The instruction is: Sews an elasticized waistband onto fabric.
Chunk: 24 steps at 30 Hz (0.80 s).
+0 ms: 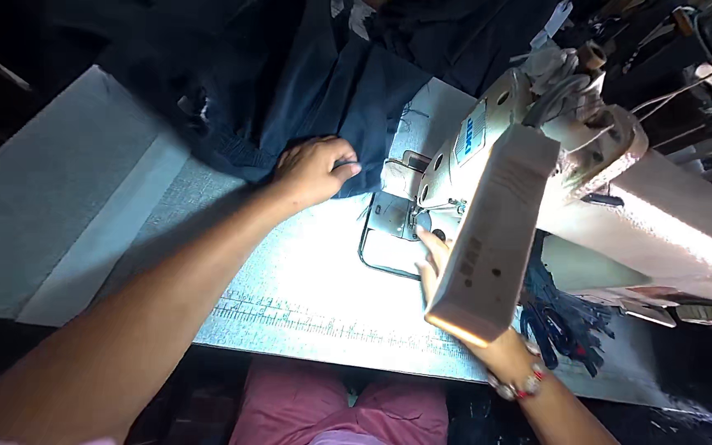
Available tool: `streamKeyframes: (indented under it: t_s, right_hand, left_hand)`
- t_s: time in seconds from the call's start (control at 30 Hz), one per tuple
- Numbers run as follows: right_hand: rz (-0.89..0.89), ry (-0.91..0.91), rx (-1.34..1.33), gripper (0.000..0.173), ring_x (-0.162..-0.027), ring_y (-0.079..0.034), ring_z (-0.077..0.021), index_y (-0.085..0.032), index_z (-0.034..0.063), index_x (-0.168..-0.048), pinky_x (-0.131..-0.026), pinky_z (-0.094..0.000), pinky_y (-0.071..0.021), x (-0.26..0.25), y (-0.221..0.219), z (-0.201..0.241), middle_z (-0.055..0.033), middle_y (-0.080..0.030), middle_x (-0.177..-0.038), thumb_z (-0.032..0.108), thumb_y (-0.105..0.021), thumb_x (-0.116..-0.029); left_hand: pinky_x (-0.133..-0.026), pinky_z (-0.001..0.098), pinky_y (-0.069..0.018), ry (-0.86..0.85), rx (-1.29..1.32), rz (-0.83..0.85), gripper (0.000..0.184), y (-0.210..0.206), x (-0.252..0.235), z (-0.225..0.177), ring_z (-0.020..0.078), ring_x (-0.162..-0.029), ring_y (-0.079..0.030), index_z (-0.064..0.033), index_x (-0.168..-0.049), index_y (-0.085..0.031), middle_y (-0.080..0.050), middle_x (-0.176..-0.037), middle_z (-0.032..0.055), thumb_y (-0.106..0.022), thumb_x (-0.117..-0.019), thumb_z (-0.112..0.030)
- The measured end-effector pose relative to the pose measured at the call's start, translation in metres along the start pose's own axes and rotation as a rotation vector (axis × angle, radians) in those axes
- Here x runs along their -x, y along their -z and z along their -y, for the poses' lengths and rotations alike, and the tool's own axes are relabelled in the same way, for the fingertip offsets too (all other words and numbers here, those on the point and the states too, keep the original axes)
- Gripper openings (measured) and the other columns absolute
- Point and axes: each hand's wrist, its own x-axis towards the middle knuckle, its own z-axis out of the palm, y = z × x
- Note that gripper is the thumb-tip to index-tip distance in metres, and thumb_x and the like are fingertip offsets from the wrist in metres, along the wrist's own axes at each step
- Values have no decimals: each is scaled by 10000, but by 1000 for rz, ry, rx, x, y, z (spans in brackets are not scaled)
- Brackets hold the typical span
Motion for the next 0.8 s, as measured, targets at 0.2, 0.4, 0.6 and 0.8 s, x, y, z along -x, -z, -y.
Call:
streamKeyframes:
  t_s: [0.2, 0.4, 0.6, 0.8]
  right_hand:
    - [-5, 47, 199, 369, -705, -639, -307, -740, 181, -1254, -549, -414, -490, -22, -31, 2, -154, -629, -861, 95, -613, -919]
    - [11, 75, 127, 304, -919, -650, -341, -767, 177, -1176, -746, -491, -512, 0, -21, -9, -147, -674, -973, 294, -543, -1008]
    - [97, 8, 30, 445, -1143, -608, -378, -672, 265, -1373, -943, -601, -455, -5, -22, -29, -207, -635, -1262, 468, -499, -1017]
    - [213, -704, -411, 272, -777, -563, -96, -564, -130, -1242, -781, -259, -499, -36, 23, -37, -167, -626, -960, 49, -550, -1038]
  left_hand:
    - [-755, 511, -479, -57, 93, -75, 181, 3, 68, -1, 253, -849, -628, -17, -967, -695, -662, -920, 120, -618, -999, -177]
    - [-726, 490, -465, -87, 123, -96, 212, -4, 58, 4, 223, -803, -603, -31, -963, -690, -646, -882, 98, -599, -1000, -219]
    - [-942, 676, -437, 80, 64, -135, 324, 4, -1, 20, 447, -1106, -638, 45, -1173, -661, -675, -1137, 276, -538, -1068, -236]
    - [-960, 647, -433, 182, 134, -175, 352, 1, -52, 14, 413, -1123, -627, 8, -1237, -627, -664, -1161, 249, -502, -1084, -284]
